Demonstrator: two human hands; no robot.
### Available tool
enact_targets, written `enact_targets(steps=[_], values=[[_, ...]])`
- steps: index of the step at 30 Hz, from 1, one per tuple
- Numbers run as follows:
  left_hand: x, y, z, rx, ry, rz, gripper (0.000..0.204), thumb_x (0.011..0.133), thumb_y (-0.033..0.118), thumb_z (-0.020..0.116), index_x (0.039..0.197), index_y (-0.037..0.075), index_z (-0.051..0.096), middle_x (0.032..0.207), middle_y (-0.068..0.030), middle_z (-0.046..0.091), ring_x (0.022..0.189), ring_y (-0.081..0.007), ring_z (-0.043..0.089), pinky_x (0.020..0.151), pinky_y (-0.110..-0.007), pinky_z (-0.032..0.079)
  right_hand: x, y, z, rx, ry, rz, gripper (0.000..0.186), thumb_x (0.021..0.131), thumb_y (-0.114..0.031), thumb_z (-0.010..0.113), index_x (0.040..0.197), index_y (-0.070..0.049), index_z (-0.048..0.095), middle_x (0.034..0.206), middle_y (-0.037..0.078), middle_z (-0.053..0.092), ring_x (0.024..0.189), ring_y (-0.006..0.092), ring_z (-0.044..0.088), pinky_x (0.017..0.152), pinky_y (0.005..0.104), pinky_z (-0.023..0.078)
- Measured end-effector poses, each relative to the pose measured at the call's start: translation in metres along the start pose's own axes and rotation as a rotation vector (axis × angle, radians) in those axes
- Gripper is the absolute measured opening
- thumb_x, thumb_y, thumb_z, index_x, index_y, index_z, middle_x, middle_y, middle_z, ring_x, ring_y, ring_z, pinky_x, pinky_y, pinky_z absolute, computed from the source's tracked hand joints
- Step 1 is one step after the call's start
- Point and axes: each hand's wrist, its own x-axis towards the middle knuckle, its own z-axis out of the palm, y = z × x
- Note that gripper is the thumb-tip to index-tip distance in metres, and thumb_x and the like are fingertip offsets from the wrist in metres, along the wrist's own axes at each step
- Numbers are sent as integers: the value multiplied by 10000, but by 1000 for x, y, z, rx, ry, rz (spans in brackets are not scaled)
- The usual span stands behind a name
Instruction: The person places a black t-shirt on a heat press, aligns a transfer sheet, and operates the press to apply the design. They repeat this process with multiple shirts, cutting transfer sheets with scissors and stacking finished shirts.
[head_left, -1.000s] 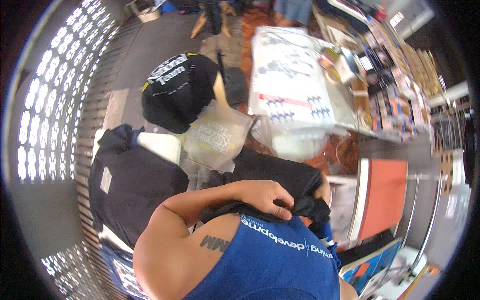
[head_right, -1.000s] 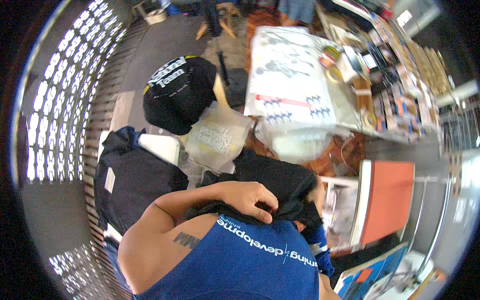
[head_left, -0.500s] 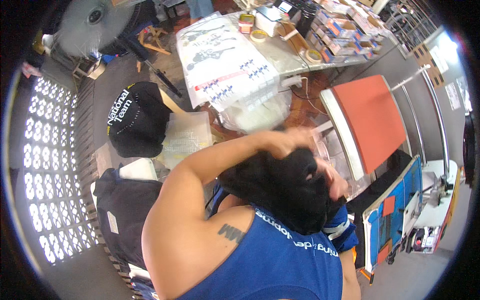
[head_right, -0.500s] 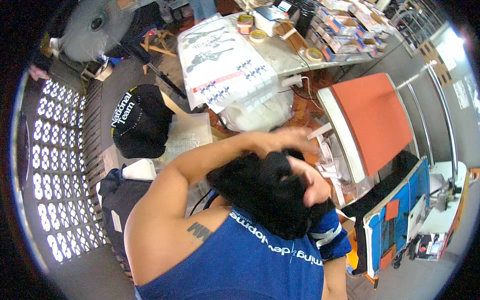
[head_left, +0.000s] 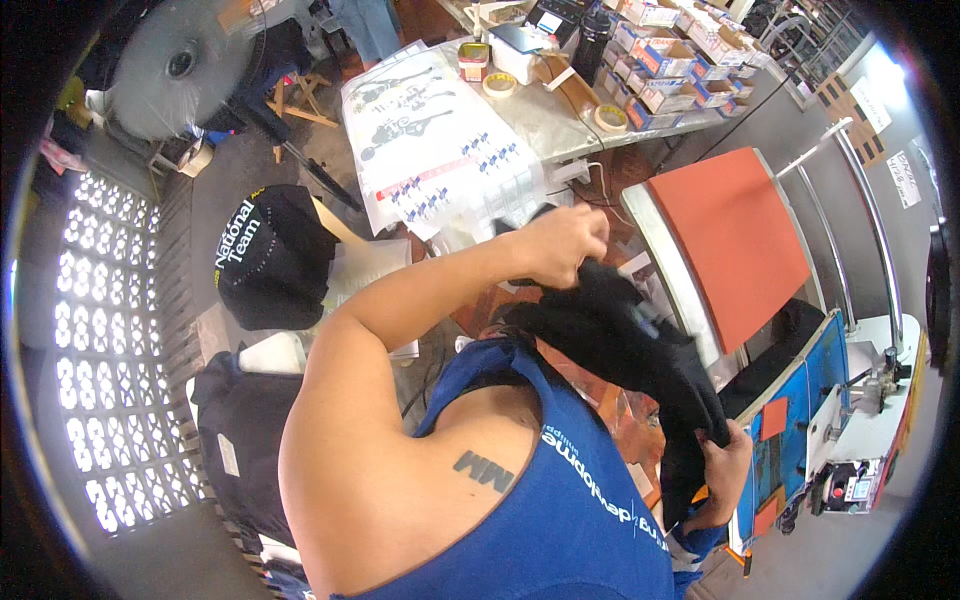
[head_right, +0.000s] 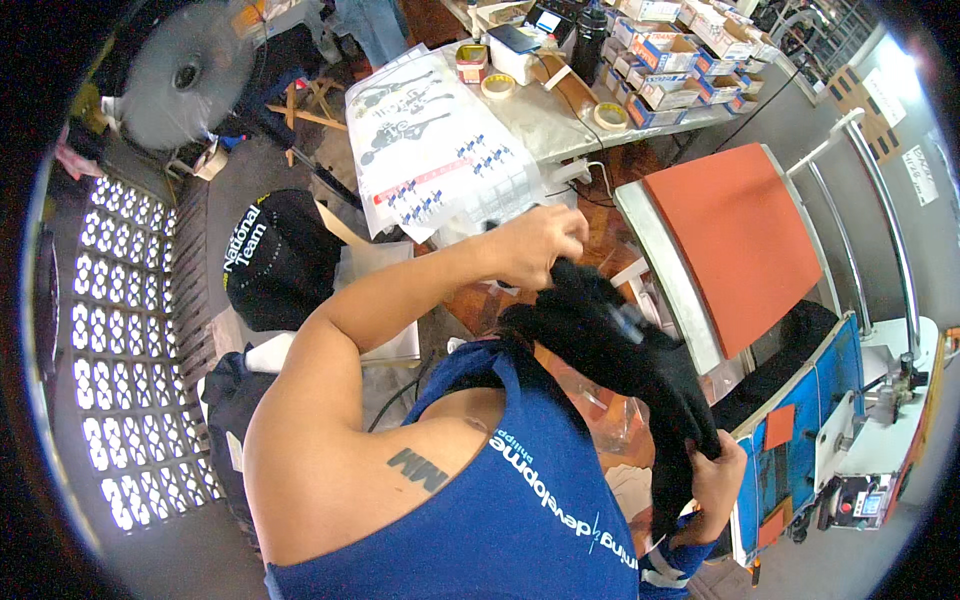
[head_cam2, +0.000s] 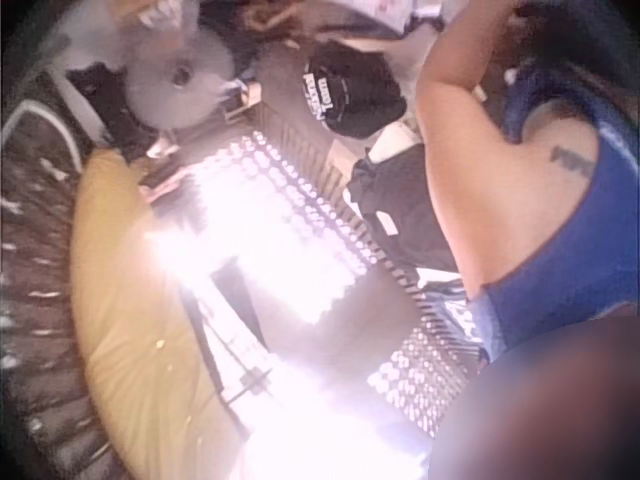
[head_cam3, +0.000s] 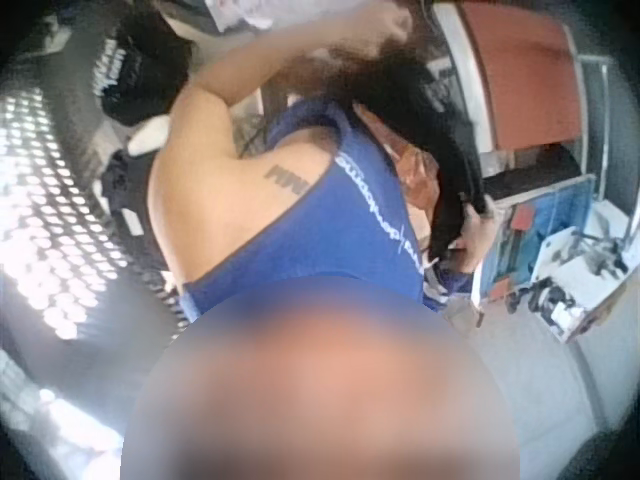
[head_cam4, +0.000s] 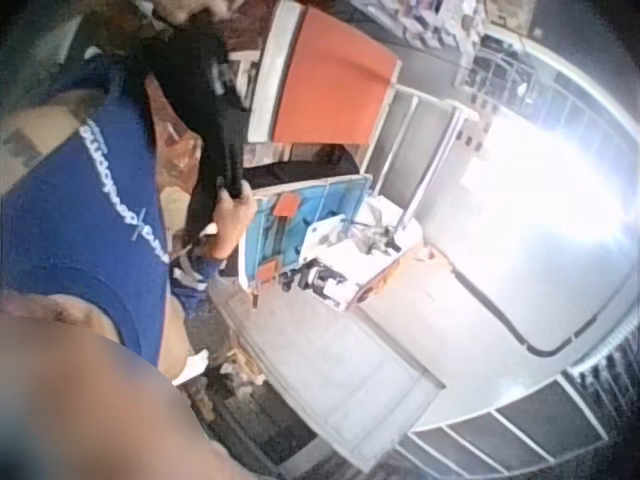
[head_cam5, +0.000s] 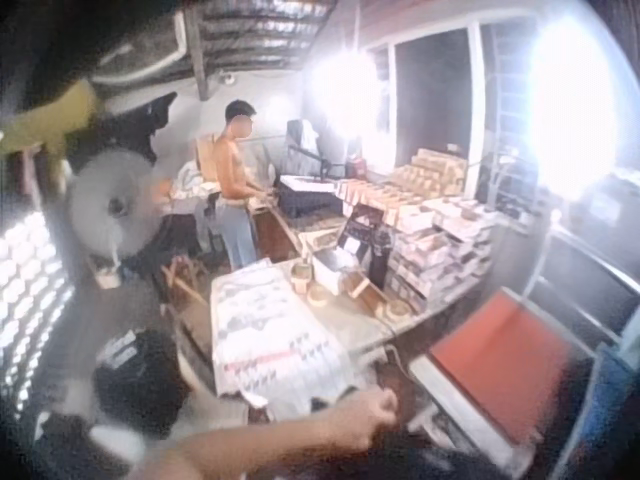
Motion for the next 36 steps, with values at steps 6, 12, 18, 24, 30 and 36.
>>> enact_targets(steps=[6,12,18,24,30,36], values=[[17,-51,0,-224,-503,-469,223,737,82,722,935,32,632,873,-171,656,894,-393,647,779,-466,494,1,47,3,740,140,-76,281,793,-193,794,841,-4,591,762,-17,519,709,98,456,650,256,360],[54,-136,7,-224,-172,-308,228,742,-7,666,968,28,673,986,-157,674,987,-373,649,855,-457,513,29,46,0,430,366,23,180,840,-68,756,855,-6,588,818,-3,540,738,88,487,676,242,387],[104,-191,-14,-671,-139,-327,149,796,35,728,921,10,651,964,-162,681,934,-333,661,795,-410,498,75,32,-5,270,455,344,172,796,87,704,857,-3,570,803,13,547,754,95,524,667,242,430],[145,-234,-16,-564,-822,-510,270,747,107,815,913,3,631,834,-143,686,824,-292,676,712,-427,508,98,25,3,190,675,405,156,770,86,712,837,17,590,749,22,538,689,115,498,623,267,420],[193,-231,-62,-580,-609,-533,204,679,-23,797,850,-2,688,761,-51,676,716,-141,640,663,-299,524,101,14,-25,-13,578,415,171,845,10,659,992,18,747,779,87,694,702,131,613,666,266,470],[248,-179,-81,-324,-459,-304,176,688,-48,759,846,-24,687,819,-106,672,769,-208,651,697,-321,507,85,9,-60,178,839,324,106,829,82,674,913,19,691,804,44,669,782,110,604,736,257,480]])
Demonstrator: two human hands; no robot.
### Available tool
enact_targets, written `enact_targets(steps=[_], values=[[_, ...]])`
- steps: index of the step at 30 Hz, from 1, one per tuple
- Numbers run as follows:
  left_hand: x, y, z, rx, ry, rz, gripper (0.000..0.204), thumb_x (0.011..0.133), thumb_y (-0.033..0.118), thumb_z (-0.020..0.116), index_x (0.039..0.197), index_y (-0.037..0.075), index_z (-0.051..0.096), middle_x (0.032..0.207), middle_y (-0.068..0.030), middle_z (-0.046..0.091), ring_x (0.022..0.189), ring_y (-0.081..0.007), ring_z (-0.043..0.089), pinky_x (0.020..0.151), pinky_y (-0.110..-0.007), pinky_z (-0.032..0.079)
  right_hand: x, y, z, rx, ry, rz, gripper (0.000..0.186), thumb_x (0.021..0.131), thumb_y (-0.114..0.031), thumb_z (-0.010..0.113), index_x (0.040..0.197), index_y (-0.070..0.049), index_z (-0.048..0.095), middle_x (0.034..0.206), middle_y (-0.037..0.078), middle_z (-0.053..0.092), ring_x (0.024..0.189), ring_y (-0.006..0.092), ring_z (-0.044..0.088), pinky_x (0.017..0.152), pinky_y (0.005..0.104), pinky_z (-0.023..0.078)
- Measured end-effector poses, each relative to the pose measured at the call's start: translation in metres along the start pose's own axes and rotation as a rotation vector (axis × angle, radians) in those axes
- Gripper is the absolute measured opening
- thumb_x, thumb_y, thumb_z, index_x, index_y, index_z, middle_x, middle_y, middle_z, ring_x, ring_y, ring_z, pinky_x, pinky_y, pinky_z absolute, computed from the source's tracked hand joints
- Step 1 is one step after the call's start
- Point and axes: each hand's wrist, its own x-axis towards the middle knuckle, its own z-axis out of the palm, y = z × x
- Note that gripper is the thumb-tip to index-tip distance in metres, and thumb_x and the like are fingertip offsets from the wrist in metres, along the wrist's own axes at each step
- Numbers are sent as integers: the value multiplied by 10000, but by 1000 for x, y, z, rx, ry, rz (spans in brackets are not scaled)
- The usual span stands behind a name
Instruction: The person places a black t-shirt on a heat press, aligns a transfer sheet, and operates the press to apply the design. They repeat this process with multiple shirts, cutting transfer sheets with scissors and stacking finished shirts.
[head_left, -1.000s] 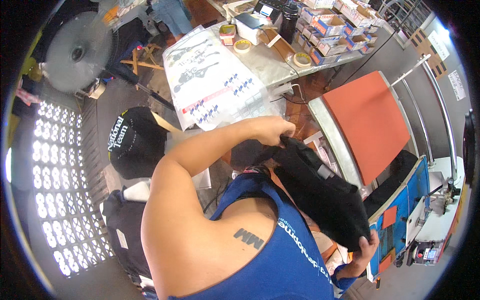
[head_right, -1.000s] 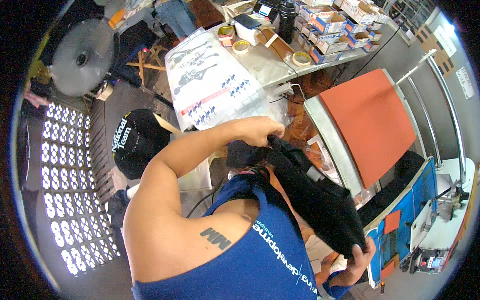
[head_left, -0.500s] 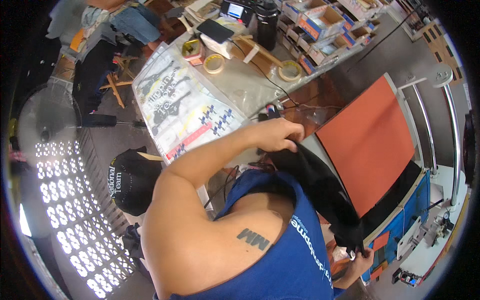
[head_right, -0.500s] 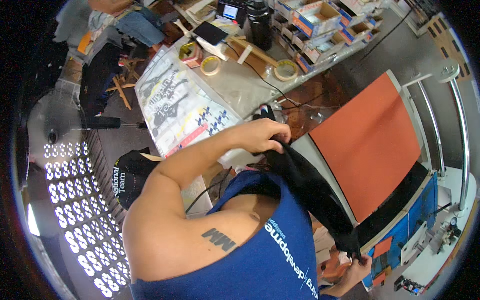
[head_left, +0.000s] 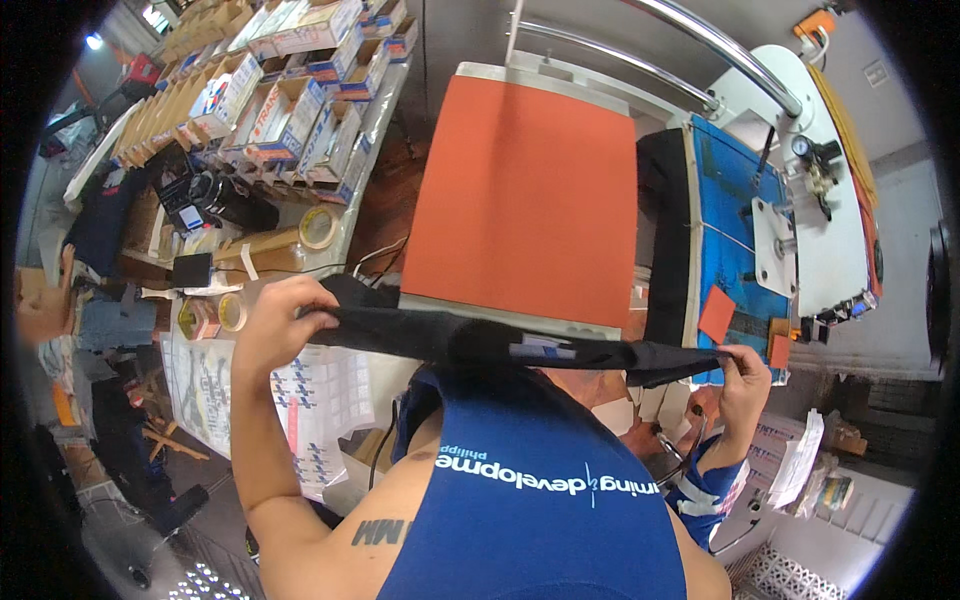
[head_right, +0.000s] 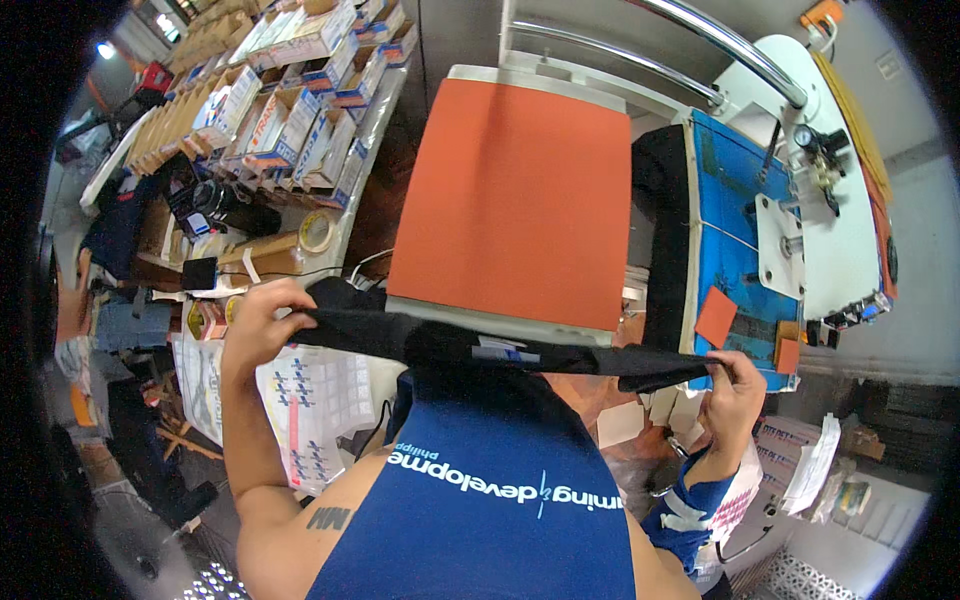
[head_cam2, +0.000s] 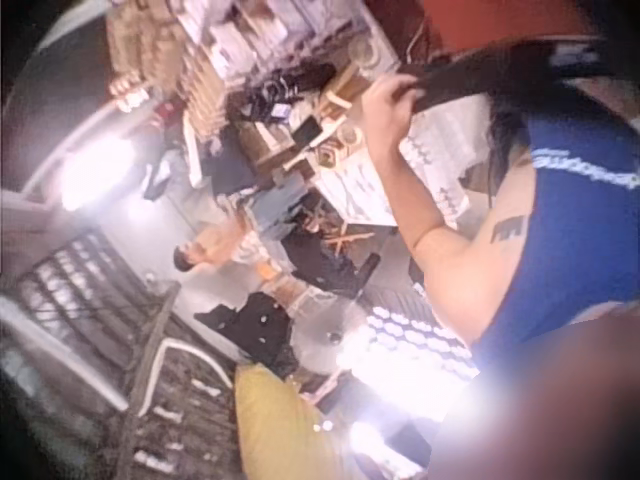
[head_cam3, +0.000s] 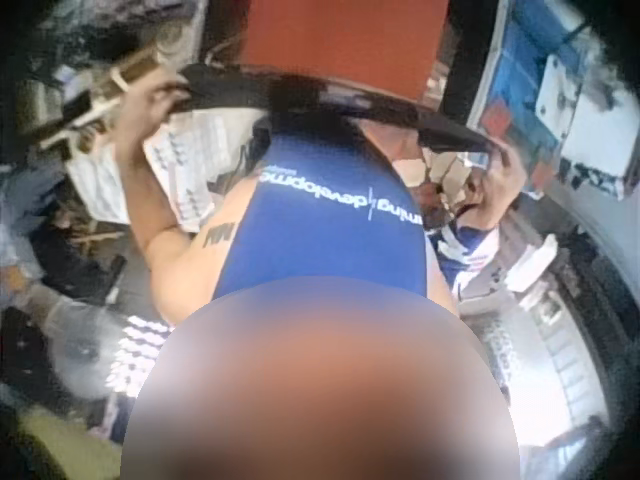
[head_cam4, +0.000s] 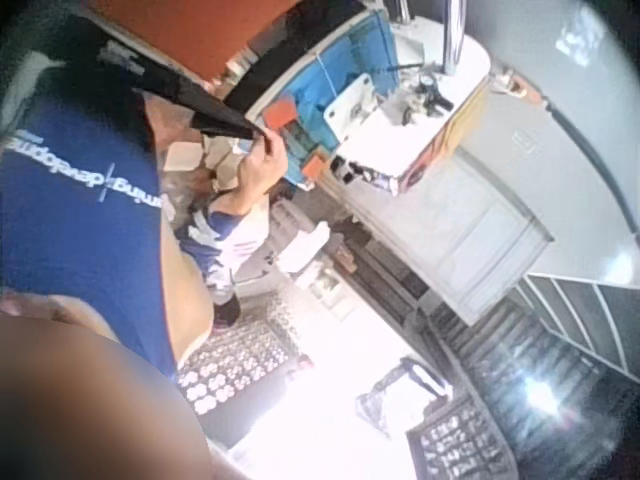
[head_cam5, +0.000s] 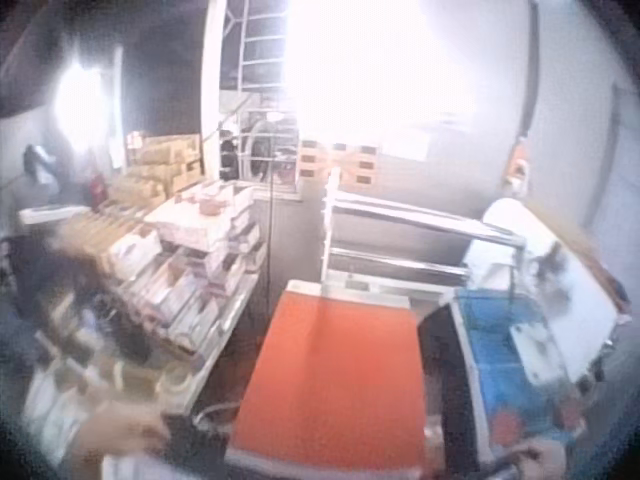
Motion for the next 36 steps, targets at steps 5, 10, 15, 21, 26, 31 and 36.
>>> enact_targets(steps=[5,10,15,21,26,31,36], values=[[12,23,-12,-159,249,330,142,777,-12,720,849,-46,602,780,-98,580,724,-181,581,675,-295,450,14,-3,-19,4,193,-192,124,870,112,603,933,24,663,892,32,638,856,121,610,767,248,484],[35,31,-53,202,255,111,245,912,199,746,857,-8,626,717,16,575,695,-77,492,639,-270,404,55,-22,-42,-333,313,-157,115,960,-87,644,983,25,658,845,84,665,819,125,594,773,285,487],[58,28,-109,-36,407,245,152,988,127,664,1033,-19,670,935,27,630,876,-67,550,808,-215,440,83,-51,-63,-81,308,-291,140,1016,-117,611,1011,18,646,879,18,633,864,100,559,813,251,452],[37,27,-111,36,415,331,191,946,171,705,986,-14,685,1002,-74,706,954,-169,645,894,-311,494,60,-68,-82,-115,135,-352,166,884,126,585,1001,34,658,922,31,628,897,113,568,836,235,446],[20,46,-104,-547,363,695,349,907,342,767,862,47,585,799,-84,549,751,-213,578,728,-353,548,39,-93,-93,66,248,-577,74,911,-9,641,975,25,654,944,94,645,907,181,602,860,285,467],[46,48,-119,-800,40,659,163,929,125,704,863,65,567,752,-32,520,612,-108,528,503,-234,411,47,-112,-92,458,-19,-763,63,900,-4,627,955,21,647,864,103,662,818,215,631,744,328,516],[42,35,-104,-163,474,397,104,862,68,720,888,-5,650,857,-42,623,808,-137,570,724,-263,445,55,-88,-67,201,204,-327,246,706,205,545,832,16,641,850,87,671,837,176,635,806,282,498]])
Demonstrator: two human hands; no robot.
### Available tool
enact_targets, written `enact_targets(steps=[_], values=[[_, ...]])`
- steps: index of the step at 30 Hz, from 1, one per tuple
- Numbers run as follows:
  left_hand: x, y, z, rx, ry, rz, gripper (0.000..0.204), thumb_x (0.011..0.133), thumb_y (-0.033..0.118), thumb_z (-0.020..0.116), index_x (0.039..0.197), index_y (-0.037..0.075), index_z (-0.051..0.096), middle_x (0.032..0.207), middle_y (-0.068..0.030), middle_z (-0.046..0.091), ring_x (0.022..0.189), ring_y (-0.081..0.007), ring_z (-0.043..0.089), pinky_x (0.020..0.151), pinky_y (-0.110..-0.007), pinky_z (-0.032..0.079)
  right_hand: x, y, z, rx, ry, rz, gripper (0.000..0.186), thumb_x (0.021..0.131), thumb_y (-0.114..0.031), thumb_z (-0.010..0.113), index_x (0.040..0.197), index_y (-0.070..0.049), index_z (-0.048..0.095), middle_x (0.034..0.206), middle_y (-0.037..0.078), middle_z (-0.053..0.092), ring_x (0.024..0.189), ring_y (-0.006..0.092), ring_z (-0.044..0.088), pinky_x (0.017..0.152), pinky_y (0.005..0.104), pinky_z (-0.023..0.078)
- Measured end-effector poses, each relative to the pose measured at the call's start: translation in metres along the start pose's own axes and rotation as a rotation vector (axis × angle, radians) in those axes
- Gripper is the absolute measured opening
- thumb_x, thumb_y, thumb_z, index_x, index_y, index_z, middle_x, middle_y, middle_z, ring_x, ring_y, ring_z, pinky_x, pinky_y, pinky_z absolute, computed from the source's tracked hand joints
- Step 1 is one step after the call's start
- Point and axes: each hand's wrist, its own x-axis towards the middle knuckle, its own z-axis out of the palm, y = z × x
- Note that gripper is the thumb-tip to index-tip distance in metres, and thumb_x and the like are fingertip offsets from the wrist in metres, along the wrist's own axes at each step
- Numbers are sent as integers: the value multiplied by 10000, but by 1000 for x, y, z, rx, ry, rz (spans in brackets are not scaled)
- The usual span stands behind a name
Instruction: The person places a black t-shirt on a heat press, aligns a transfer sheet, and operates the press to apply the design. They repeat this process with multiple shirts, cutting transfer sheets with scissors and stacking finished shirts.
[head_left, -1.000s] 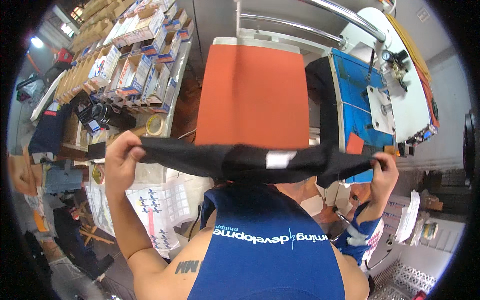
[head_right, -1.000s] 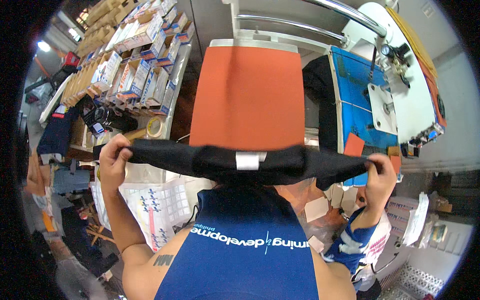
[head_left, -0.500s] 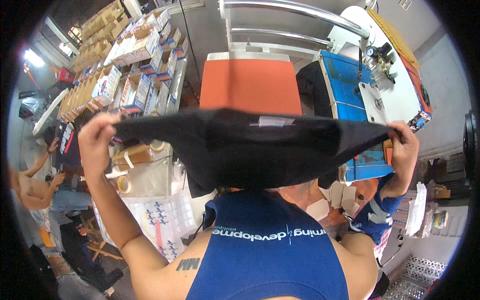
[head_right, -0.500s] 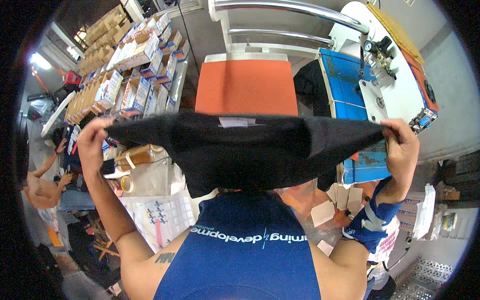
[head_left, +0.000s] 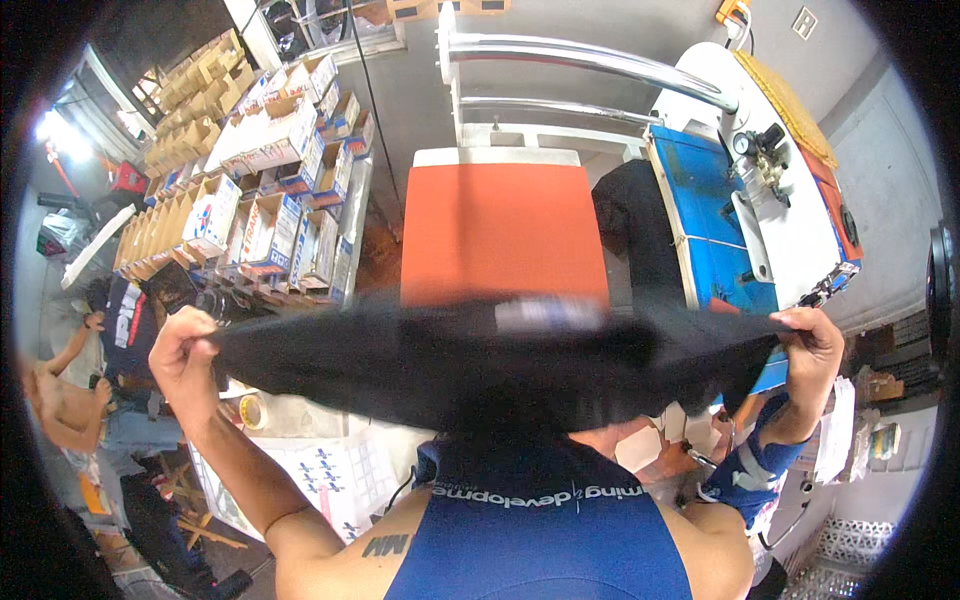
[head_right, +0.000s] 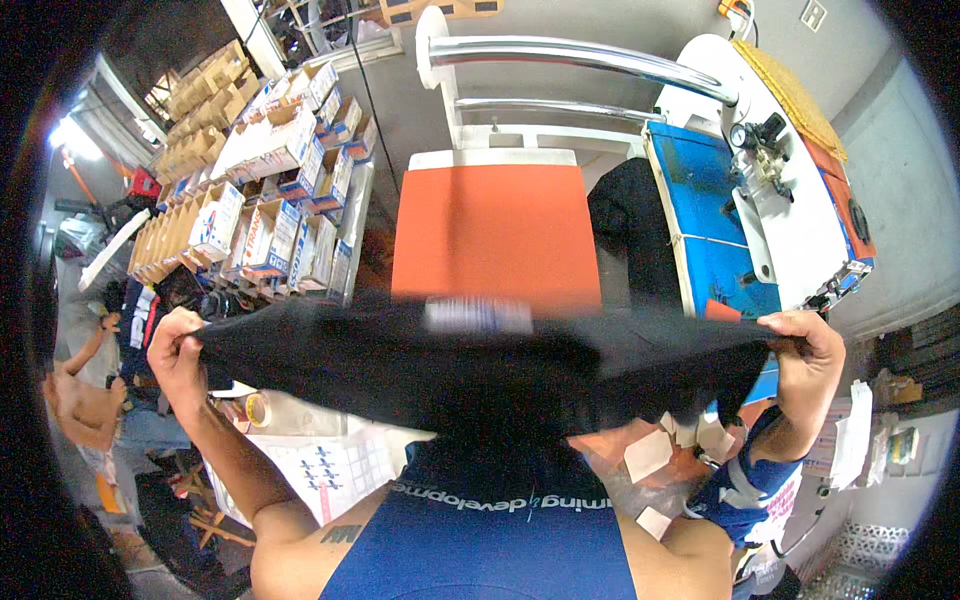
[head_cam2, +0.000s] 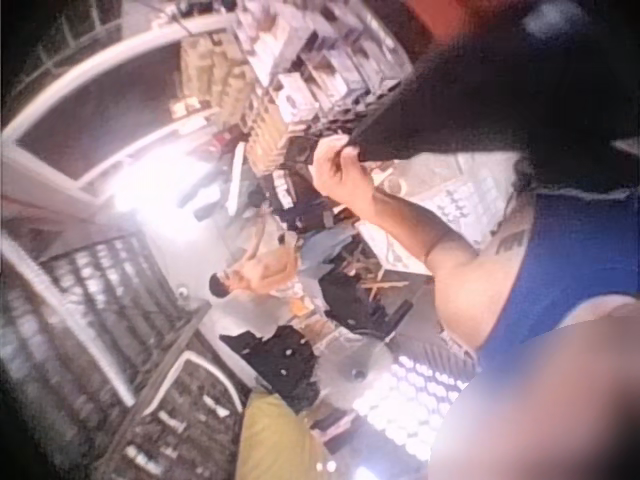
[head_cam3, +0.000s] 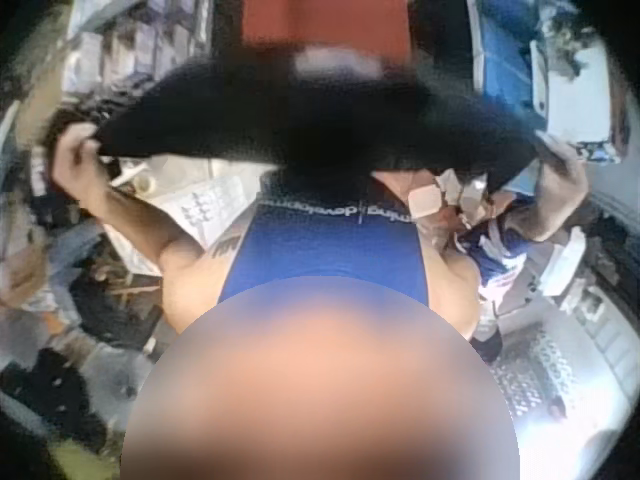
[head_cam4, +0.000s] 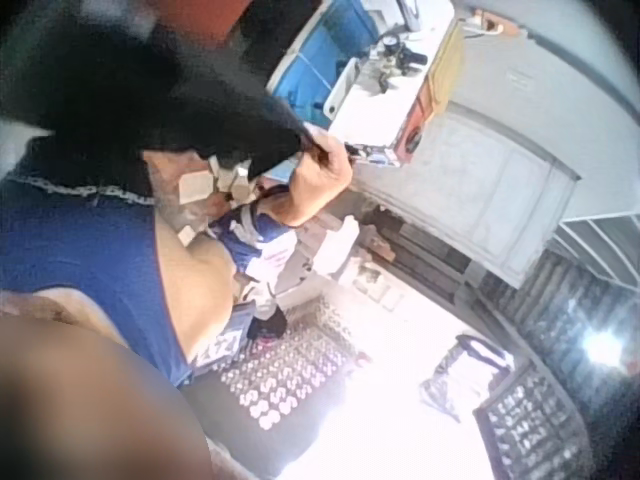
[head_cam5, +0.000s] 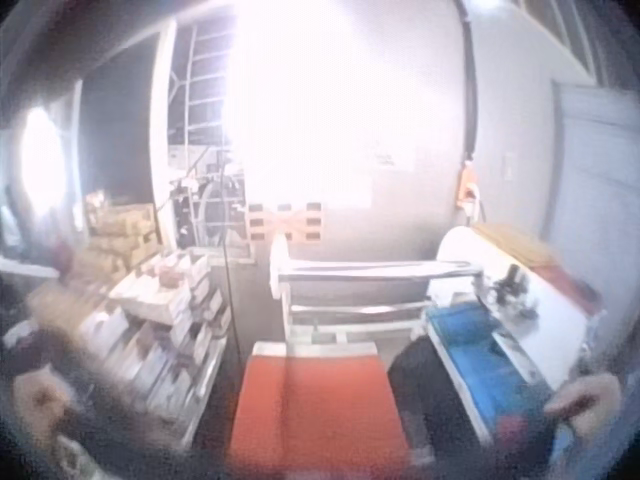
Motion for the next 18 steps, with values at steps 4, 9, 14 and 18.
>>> enact_targets(steps=[4,9,14,18], values=[[-20,-4,11,81,-183,-51,126,743,-59,674,832,20,632,854,-78,664,861,-208,626,795,-340,489,-16,27,15,-237,-32,-43,236,545,150,417,721,29,517,750,102,592,798,207,616,833,342,511],[-38,-18,22,-457,-94,-74,242,956,245,713,975,74,543,891,-97,636,882,-253,635,935,-480,499,-31,25,5,-125,-73,-77,214,569,176,488,718,37,552,781,143,663,806,250,667,811,353,538],[-56,-20,4,-528,78,-45,229,937,171,739,982,51,548,839,-79,571,778,-177,581,629,-311,507,-37,-4,-28,-135,-165,-195,84,786,59,657,863,25,652,971,190,731,972,291,704,855,371,543],[-26,-7,-10,56,395,263,148,977,103,647,1072,11,582,949,-121,640,856,-190,607,765,-320,512,-18,-34,-40,52,-45,-250,226,999,-222,618,979,3,635,989,132,691,939,240,653,878,358,503]])
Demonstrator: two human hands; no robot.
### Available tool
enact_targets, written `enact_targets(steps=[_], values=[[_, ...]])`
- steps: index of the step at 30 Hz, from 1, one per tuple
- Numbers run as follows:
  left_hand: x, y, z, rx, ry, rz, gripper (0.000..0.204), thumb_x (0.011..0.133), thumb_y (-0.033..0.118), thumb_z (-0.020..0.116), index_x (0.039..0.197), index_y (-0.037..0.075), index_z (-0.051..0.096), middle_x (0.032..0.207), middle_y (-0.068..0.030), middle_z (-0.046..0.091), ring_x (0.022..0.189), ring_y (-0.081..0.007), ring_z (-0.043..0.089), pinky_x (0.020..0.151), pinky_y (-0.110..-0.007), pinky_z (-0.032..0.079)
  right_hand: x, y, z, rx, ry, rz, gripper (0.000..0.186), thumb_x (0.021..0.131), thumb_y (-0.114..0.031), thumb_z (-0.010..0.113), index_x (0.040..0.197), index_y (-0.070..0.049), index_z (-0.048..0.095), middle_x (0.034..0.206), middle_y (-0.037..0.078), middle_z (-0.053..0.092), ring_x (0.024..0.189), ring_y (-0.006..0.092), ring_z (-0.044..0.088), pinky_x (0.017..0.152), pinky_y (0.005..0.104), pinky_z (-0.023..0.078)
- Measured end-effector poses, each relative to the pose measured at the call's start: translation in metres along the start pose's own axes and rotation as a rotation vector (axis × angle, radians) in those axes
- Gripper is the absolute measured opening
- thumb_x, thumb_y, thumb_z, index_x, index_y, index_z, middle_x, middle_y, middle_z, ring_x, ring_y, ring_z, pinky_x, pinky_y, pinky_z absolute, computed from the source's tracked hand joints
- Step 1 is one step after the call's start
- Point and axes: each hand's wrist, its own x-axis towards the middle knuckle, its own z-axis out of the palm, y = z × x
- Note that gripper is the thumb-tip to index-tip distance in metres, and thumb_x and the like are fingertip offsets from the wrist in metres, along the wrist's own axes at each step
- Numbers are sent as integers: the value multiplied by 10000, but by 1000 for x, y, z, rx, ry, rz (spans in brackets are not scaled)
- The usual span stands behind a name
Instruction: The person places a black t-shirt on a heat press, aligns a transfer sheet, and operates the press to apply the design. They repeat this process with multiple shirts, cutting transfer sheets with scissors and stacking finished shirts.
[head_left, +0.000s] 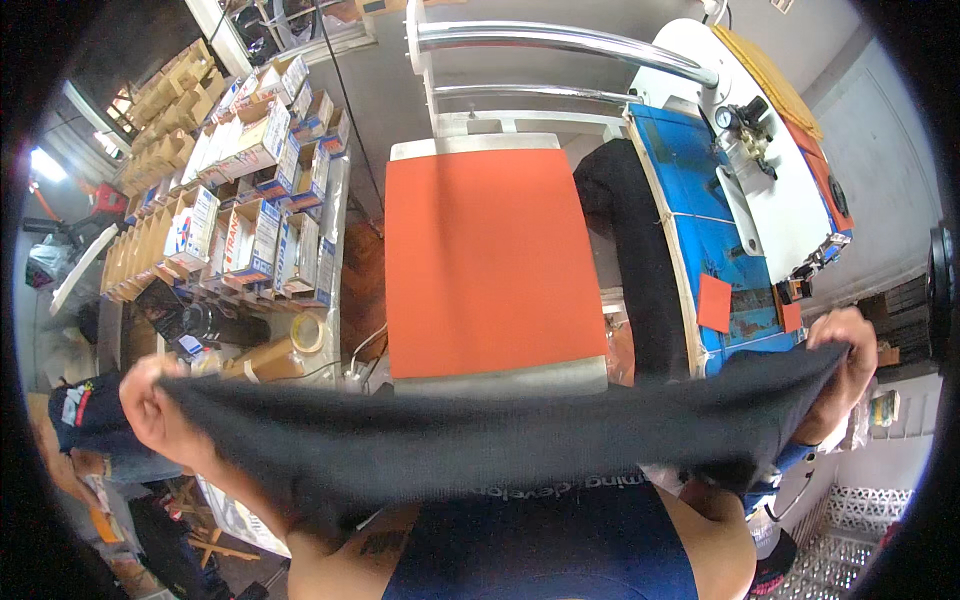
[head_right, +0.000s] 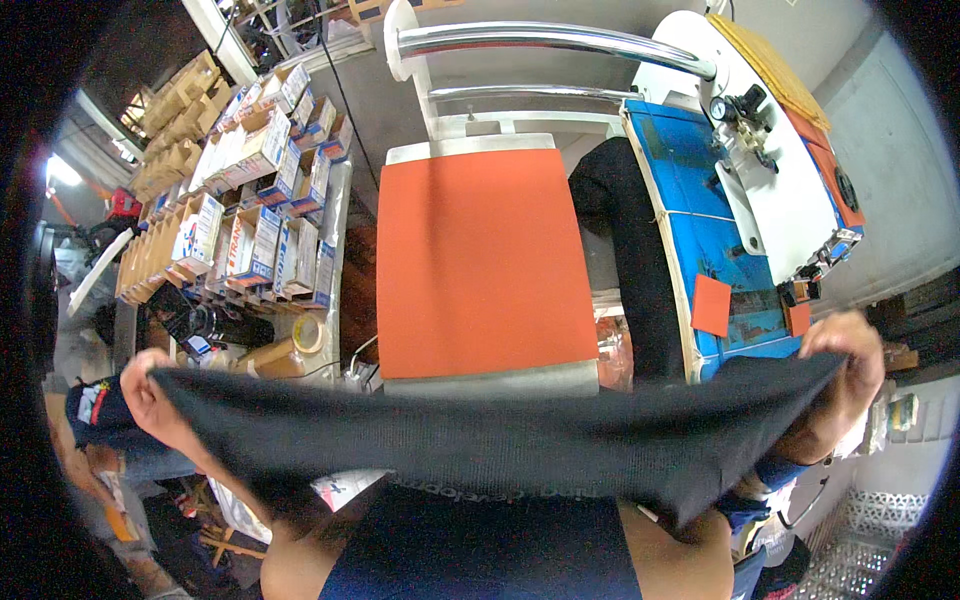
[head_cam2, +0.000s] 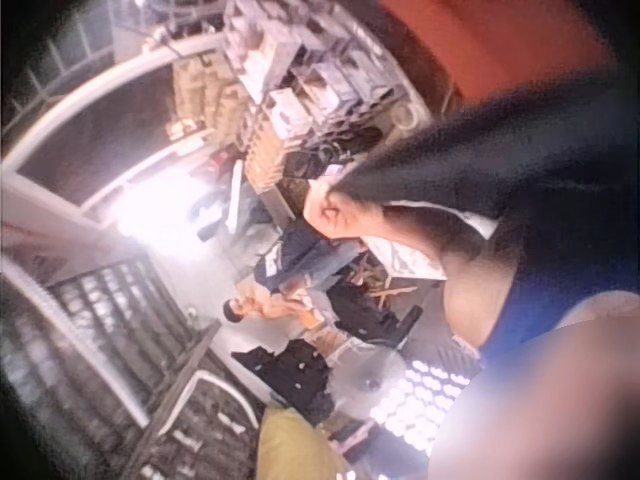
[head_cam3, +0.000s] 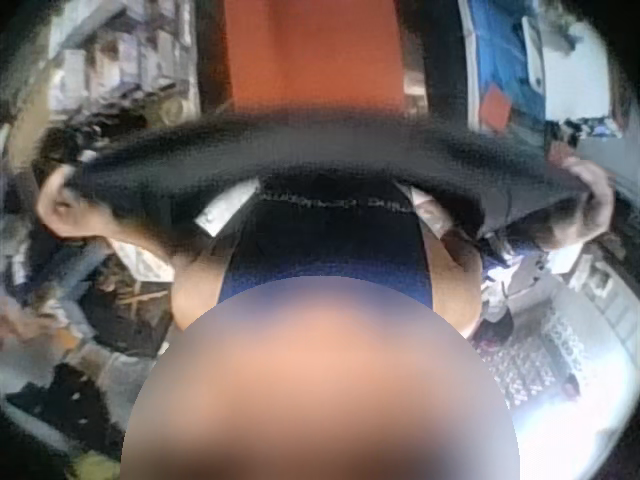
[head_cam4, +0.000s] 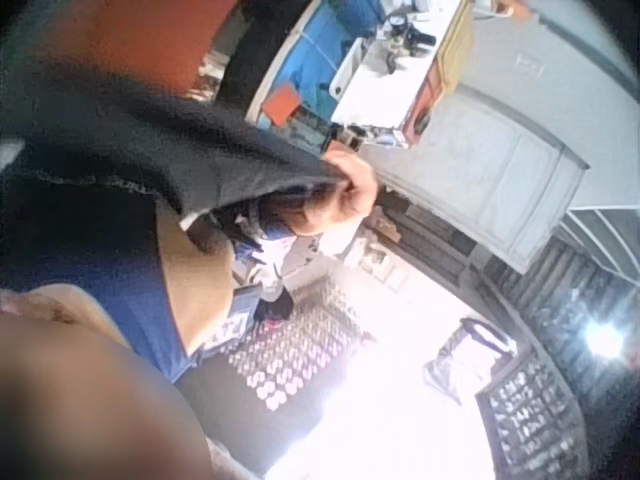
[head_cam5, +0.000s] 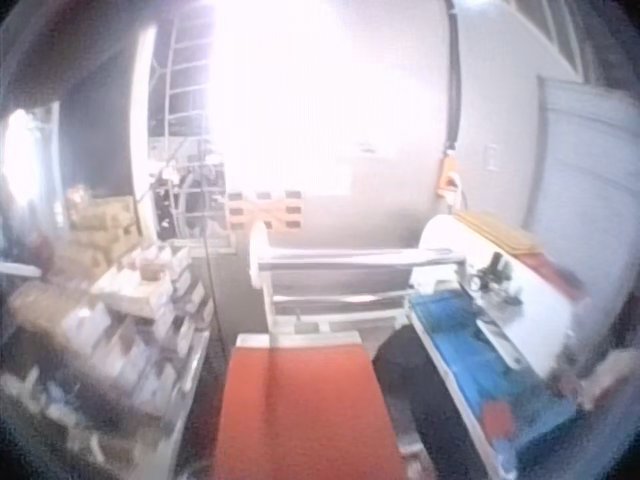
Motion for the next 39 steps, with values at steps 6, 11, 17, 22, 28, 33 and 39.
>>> enact_targets(steps=[6,11,17,22,28,33,39], values=[[75,-82,118,542,-260,-15,192,960,160,683,1063,5,728,976,-129,737,892,-185,680,848,-315,508,125,82,60,-522,-91,40,184,939,-71,616,1063,32,704,991,133,726,927,197,667,861,298,491],[76,-222,234,797,-591,-116,175,852,199,751,901,32,771,936,-165,707,889,-341,692,846,-411,518,188,234,171,-919,-180,275,240,824,-200,689,1017,-89,780,918,171,736,869,370,703,825,430,550],[8,-337,324,73,-228,-1179,222,983,81,620,1071,-121,645,925,-203,715,804,-268,761,576,-313,611,169,374,280,129,39,1245,192,996,-129,552,1164,-39,580,1077,237,686,995,354,715,772,445,610],[7,-384,355,-11,-83,-1036,198,987,58,610,1081,-117,606,957,-178,699,781,-255,751,642,-304,614,185,459,298,325,217,1049,277,967,-65,538,1243,-77,523,1172,163,639,1031,328,664,846,504,565],[14,-429,385,-3,-25,-926,115,972,20,621,1040,-71,637,944,-133,706,807,-202,745,669,-278,595,220,508,321,137,266,1026,358,855,-125,631,1209,-74,651,1075,113,707,953,286,694,836,407,557],[-2,-403,401,343,-304,-551,291,919,92,702,1191,-6,665,1086,-186,723,1027,-279,714,887,-368,553,201,478,353,-590,36,725,463,836,-274,715,1205,-1,657,1168,228,704,1106,375,678,985,424,516],[-38,-301,451,406,-833,69,233,905,137,662,1094,9,707,1147,-195,685,1152,-373,615,1000,-447,489,162,386,425,-660,-282,-324,305,865,-276,707,1070,-51,695,1132,167,673,1132,355,610,992,469,483]])
